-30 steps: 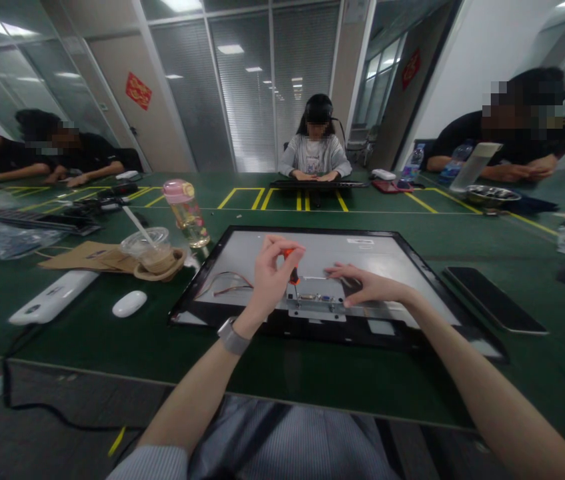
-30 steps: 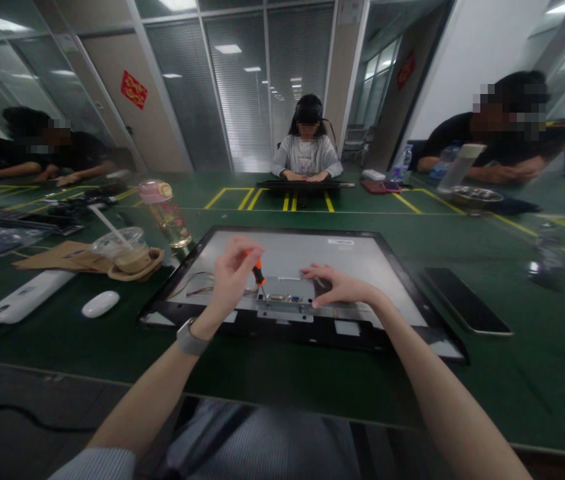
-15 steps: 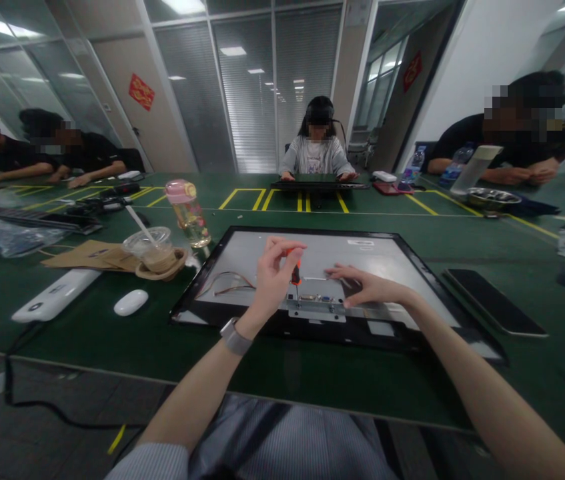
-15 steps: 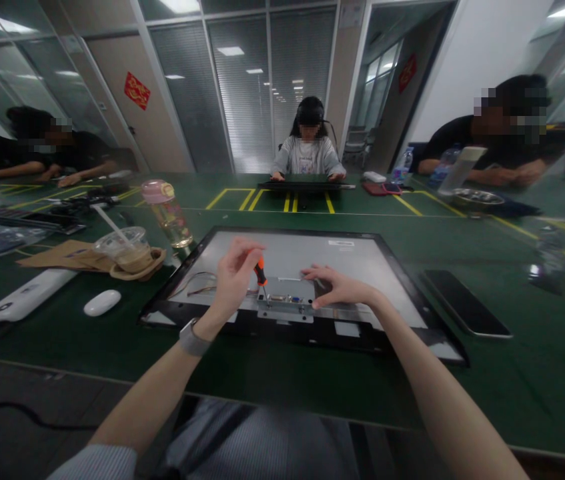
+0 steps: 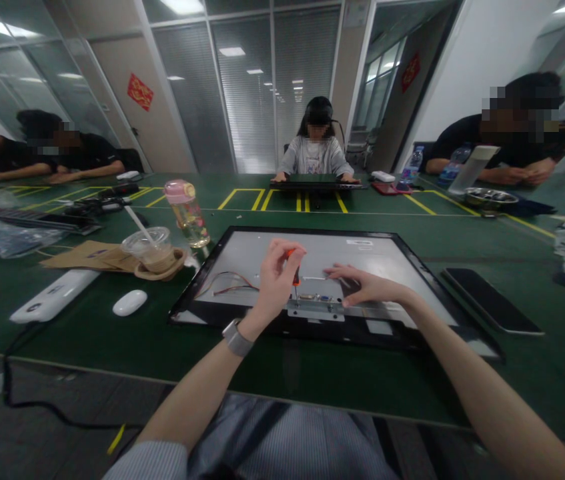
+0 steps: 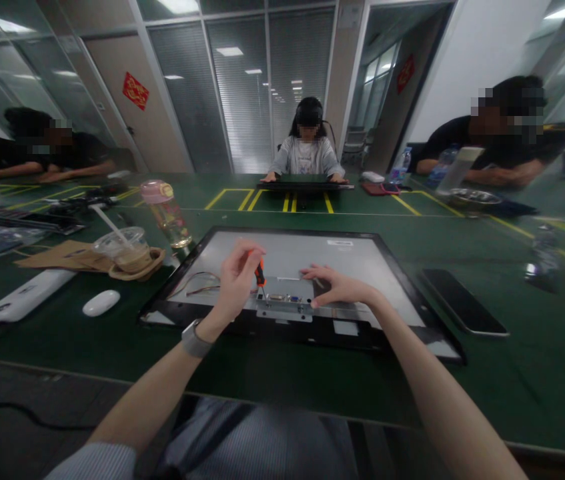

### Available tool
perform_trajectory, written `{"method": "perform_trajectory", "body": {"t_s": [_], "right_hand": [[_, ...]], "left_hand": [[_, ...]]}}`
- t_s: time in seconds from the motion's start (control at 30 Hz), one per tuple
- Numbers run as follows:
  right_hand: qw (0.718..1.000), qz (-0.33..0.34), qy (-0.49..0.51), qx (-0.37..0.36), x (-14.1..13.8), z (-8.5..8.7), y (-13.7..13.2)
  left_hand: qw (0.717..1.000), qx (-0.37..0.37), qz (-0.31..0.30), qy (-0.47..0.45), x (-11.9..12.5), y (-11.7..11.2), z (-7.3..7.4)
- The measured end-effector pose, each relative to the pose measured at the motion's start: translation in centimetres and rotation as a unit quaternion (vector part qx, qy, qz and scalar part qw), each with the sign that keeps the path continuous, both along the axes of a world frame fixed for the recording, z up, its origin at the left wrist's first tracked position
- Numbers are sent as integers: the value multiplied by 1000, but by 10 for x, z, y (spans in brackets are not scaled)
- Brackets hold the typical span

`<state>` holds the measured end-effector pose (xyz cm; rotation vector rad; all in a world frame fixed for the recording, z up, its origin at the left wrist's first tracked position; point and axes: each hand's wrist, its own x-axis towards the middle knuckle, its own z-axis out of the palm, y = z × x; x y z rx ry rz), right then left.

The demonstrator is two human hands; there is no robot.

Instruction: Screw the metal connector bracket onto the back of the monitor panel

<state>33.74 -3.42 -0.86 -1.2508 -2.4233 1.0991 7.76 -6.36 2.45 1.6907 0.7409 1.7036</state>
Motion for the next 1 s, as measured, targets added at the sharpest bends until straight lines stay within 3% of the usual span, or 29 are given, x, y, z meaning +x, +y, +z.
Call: {"method": "perform_trajectory", "body": {"t_s": [0.2, 0.27, 0.47, 0.7, 0.93, 1.0], "right_hand": [[1000, -8, -6, -7, -1, 2, -1], [1000, -6, -6, -5, -1, 3, -2], [1000, 2, -7, 3, -1, 2, 0], [1000, -8, -16, -6, -1, 3, -2], [1000, 3, -5, 6, -1, 1, 0], [1000, 1, -6, 4, -1, 1, 0]], "left_hand": [[989, -74, -99, -78, -3, 6, -5], [992, -61, -89, -69, -3, 7, -4], [1000, 12, 23, 13, -4, 3, 2], [997, -39, -41, -60, -2, 1, -3], [998, 27, 48, -8, -1, 2, -1], [999, 17, 42, 4, -1, 1, -1]]}}
